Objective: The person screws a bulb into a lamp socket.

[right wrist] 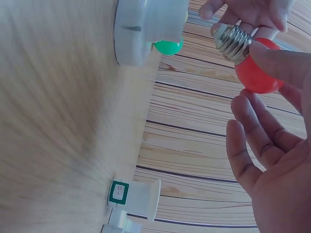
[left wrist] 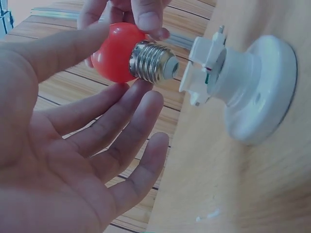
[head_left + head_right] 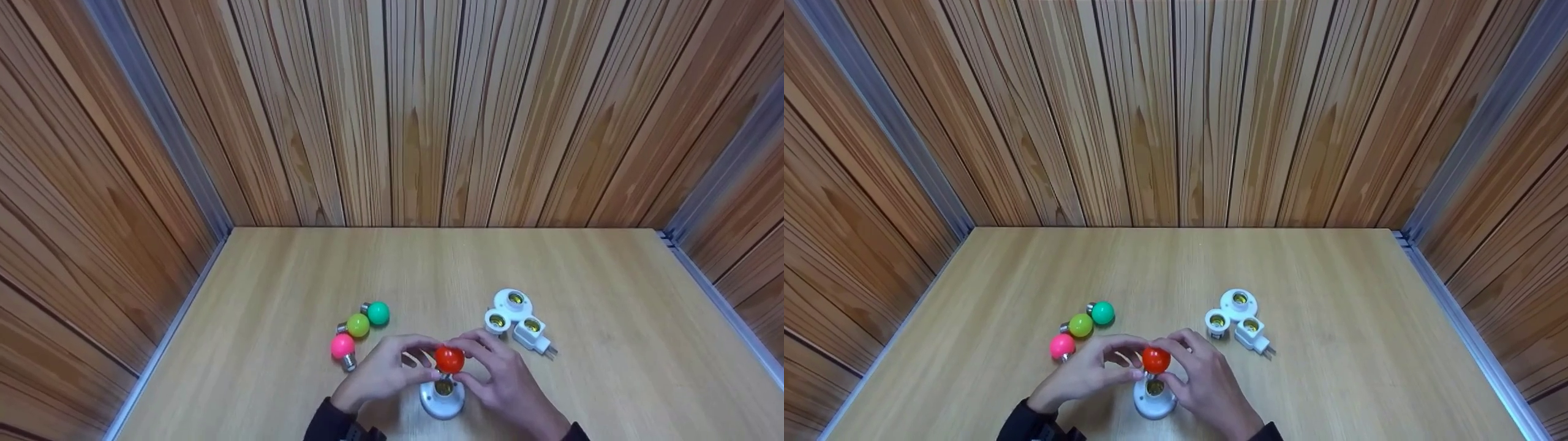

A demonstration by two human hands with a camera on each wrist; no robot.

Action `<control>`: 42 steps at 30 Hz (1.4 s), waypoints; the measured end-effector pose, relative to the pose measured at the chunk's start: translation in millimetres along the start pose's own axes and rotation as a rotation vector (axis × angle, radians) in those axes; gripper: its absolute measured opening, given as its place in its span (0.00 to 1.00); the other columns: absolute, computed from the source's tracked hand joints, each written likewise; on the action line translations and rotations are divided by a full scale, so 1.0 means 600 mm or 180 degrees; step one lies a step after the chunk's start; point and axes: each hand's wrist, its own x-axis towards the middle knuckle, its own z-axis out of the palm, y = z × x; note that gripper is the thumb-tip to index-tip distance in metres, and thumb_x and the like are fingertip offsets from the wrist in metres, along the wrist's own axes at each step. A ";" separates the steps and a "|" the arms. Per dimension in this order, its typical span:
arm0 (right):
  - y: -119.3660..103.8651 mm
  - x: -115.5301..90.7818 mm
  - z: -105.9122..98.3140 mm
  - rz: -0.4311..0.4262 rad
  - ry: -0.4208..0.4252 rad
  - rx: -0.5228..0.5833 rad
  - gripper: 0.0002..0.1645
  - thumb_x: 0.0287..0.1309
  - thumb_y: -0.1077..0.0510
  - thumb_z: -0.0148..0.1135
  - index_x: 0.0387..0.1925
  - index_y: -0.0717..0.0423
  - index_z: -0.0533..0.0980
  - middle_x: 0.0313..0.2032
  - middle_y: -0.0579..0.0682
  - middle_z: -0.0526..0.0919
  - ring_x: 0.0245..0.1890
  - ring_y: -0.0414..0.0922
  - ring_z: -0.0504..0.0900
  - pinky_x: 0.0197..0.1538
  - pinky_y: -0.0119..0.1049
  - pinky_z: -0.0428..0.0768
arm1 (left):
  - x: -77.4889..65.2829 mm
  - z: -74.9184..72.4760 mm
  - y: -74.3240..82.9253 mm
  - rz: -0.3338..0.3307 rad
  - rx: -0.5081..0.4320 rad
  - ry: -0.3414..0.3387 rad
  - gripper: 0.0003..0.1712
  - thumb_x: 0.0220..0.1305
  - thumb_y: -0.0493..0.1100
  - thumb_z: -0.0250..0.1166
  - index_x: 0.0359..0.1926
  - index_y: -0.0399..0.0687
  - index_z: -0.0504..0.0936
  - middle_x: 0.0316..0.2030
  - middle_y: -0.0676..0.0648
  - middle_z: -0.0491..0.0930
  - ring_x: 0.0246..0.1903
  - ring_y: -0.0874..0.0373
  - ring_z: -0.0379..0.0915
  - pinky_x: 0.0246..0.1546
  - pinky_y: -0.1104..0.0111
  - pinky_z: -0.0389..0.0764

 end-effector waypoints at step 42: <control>0.015 -0.016 0.007 -0.0333 -0.0205 -0.0266 0.35 0.47 0.56 0.77 0.57 0.32 0.75 0.54 0.34 0.82 0.52 0.36 0.81 0.56 0.41 0.84 | 0.021 0.048 -0.065 -0.0191 0.1012 -0.0066 0.40 0.41 0.47 0.82 0.59 0.64 0.77 0.48 0.60 0.73 0.52 0.65 0.68 0.60 0.65 0.72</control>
